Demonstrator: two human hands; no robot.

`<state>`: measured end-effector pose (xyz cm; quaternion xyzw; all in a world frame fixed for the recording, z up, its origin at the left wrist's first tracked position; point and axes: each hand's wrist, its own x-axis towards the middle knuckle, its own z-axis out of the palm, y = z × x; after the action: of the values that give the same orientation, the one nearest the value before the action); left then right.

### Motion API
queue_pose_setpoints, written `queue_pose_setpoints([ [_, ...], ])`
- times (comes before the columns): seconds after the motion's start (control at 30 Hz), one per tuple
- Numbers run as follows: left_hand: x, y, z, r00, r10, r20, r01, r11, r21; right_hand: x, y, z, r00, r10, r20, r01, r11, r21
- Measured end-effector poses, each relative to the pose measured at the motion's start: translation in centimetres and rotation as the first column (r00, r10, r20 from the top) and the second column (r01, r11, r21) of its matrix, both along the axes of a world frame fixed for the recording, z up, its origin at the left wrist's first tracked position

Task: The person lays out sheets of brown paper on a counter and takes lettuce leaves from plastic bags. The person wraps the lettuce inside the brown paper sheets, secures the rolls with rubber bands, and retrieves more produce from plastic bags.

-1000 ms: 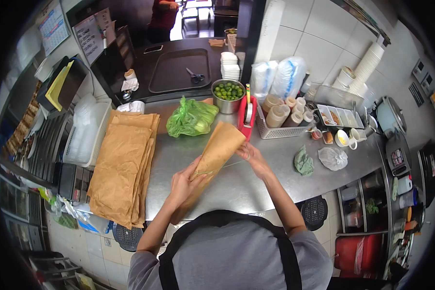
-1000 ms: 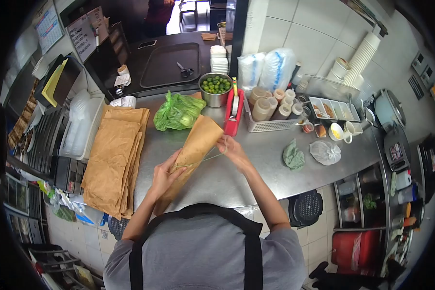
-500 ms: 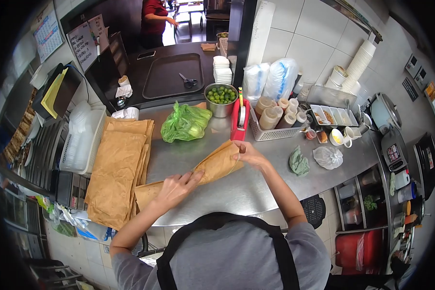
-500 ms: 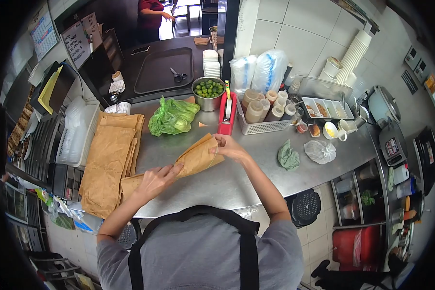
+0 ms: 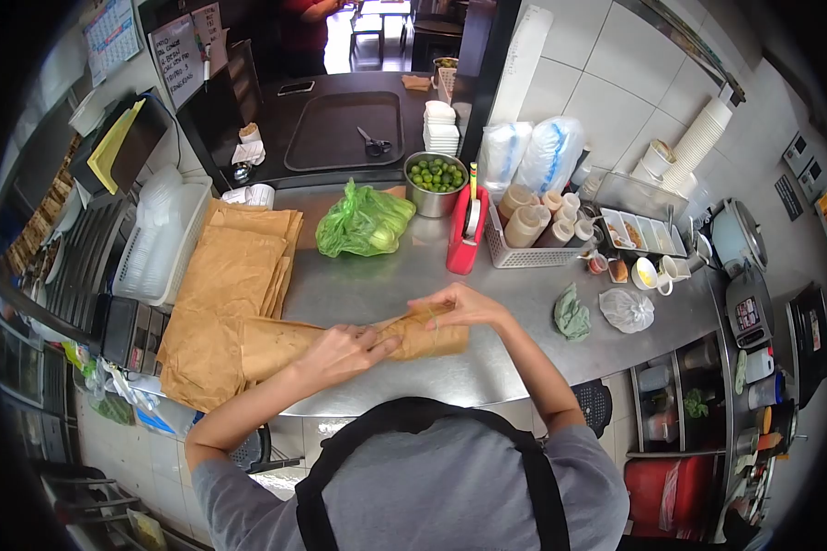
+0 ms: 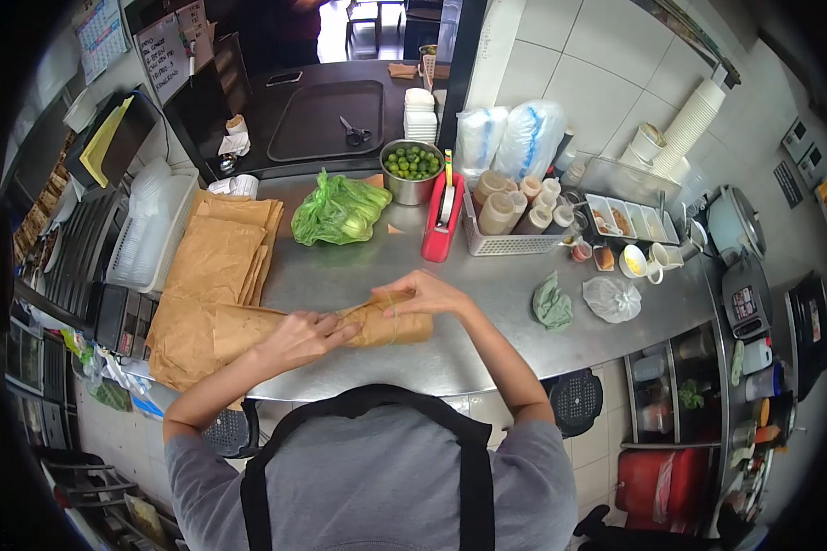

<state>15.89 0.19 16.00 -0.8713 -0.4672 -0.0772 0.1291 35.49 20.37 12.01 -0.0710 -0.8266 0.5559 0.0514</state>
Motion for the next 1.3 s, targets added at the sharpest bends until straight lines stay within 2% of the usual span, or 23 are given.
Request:
queue_pose_setpoints([
  [0.07, 1.2, 0.2, -0.5, 0.996, -0.083, -0.013, 0.083, 0.996, -0.028, -0.6, -1.0, 0.7, 0.985, 0.129, 0.112, -0.141, 0.985, 0.104],
  [0.13, 2.7, 0.4, -1.1, 0.986, -0.158, -0.056, 0.152, 0.984, -0.098, -2.4, -2.1, 0.8, 0.948, 0.264, 0.180, -0.286, 0.951, 0.114],
  [0.17, 2.9, 0.1, -1.5, 0.987, -0.142, -0.071, 0.135, 0.987, -0.087, -3.3, -2.7, 0.7, 0.922, 0.326, 0.211, -0.355, 0.927, 0.118],
  [0.23, 3.6, -0.1, -2.4, 0.985, -0.135, -0.107, 0.130, 0.990, -0.045, -3.7, -3.4, 0.4, 0.911, 0.366, 0.189, -0.379, 0.924, 0.040],
  [0.27, 3.3, 0.0, -3.2, 0.990, -0.140, -0.034, 0.139, 0.990, -0.037, -3.6, -3.3, 0.5, 0.916, 0.363, 0.173, -0.370, 0.929, 0.009],
  [0.37, 3.8, 0.6, -4.3, 0.994, -0.107, -0.003, 0.108, 0.994, 0.010, -3.3, -3.1, -0.5, 0.929, 0.345, 0.135, -0.350, 0.936, 0.018],
  [0.47, 4.5, 1.3, -4.2, 0.988, -0.151, 0.032, 0.154, 0.956, -0.250, -3.0, -0.9, -3.0, 0.816, 0.528, 0.235, -0.485, 0.847, -0.217],
  [0.57, 5.5, 2.7, -4.6, 0.958, -0.155, 0.240, 0.226, 0.924, -0.307, -0.2, 1.6, -2.9, 0.846, 0.481, 0.228, -0.432, 0.871, -0.234],
  [0.67, 8.0, 4.2, -2.7, 0.900, 0.014, 0.436, 0.207, 0.867, -0.454, 5.1, 4.2, -0.2, 0.946, 0.238, 0.219, -0.169, 0.941, -0.292],
  [0.7, 8.4, 5.3, -3.0, 0.859, 0.005, 0.512, 0.252, 0.866, -0.432, 7.5, 6.8, -2.0, 0.984, 0.016, 0.176, 0.017, 0.983, -0.184],
  [0.73, 9.0, 6.7, -4.1, 0.810, 0.001, 0.587, 0.293, 0.866, -0.406, 10.5, 10.1, -5.5, 0.974, -0.198, 0.111, 0.208, 0.974, -0.086],
  [0.77, 9.6, 8.1, -5.2, 0.753, 0.002, 0.658, 0.327, 0.866, -0.378, 14.2, 12.5, -8.5, 0.844, -0.528, 0.095, 0.492, 0.833, 0.252],
  [0.8, 10.4, 9.7, -6.1, 0.708, 0.018, 0.706, 0.343, 0.865, -0.365, 17.7, 11.5, -8.2, 0.560, -0.820, 0.118, 0.551, 0.475, 0.686],
  [0.83, 11.5, 11.5, -6.9, 0.660, 0.031, 0.751, 0.357, 0.866, -0.350, 20.4, 9.4, -8.2, 0.317, -0.940, 0.125, 0.379, 0.247, 0.892],
  [0.87, 12.5, 13.3, -7.3, 0.611, 0.044, 0.790, 0.368, 0.868, -0.333, 23.9, 9.7, -11.8, 0.267, -0.936, 0.231, 0.314, 0.311, 0.897],
  [0.9, 13.6, 15.1, -7.2, 0.626, 0.117, 0.771, 0.355, 0.837, -0.415, 27.2, 8.8, -14.9, 0.329, -0.940, 0.086, 0.530, 0.259, 0.807],
  [0.93, 14.8, 17.0, -7.2, 0.640, 0.186, 0.746, 0.342, 0.800, -0.493, 29.5, 8.2, -16.8, 0.247, -0.968, 0.041, 0.553, 0.176, 0.814],
  [0.97, 16.1, 19.0, -7.6, 0.619, 0.212, 0.756, 0.367, 0.773, -0.518, 31.4, 8.5, -17.2, 0.165, -0.986, -0.010, 0.564, 0.087, 0.821],
  [1.07, 20.3, 24.7, -11.4, 0.615, 0.301, 0.729, 0.404, 0.673, -0.619, 34.9, 8.4, -16.3, 0.027, -1.000, 0.011, 0.608, 0.025, 0.794],
  [1.17, 23.1, 26.9, -12.0, 0.636, 0.398, 0.661, 0.373, 0.591, -0.715, 31.2, 6.9, -12.8, 0.051, -0.978, -0.203, 0.695, -0.111, 0.710],
  [1.2, 24.0, 27.4, -12.0, 0.636, 0.438, 0.636, 0.354, 0.566, -0.744, 29.5, 5.8, -11.6, 0.114, -0.952, -0.284, 0.772, -0.095, 0.629],
  [1.23, 24.7, 27.8, -12.1, 0.637, 0.414, 0.651, 0.346, 0.601, -0.720, 27.5, 4.6, -11.2, 0.172, -0.914, -0.366, 0.839, -0.058, 0.540],
  [1.3, 25.5, 28.7, -12.9, 0.634, 0.379, 0.674, 0.311, 0.674, -0.671, 23.8, 2.9, -12.2, 0.314, -0.853, -0.418, 0.792, -0.008, 0.611],
])
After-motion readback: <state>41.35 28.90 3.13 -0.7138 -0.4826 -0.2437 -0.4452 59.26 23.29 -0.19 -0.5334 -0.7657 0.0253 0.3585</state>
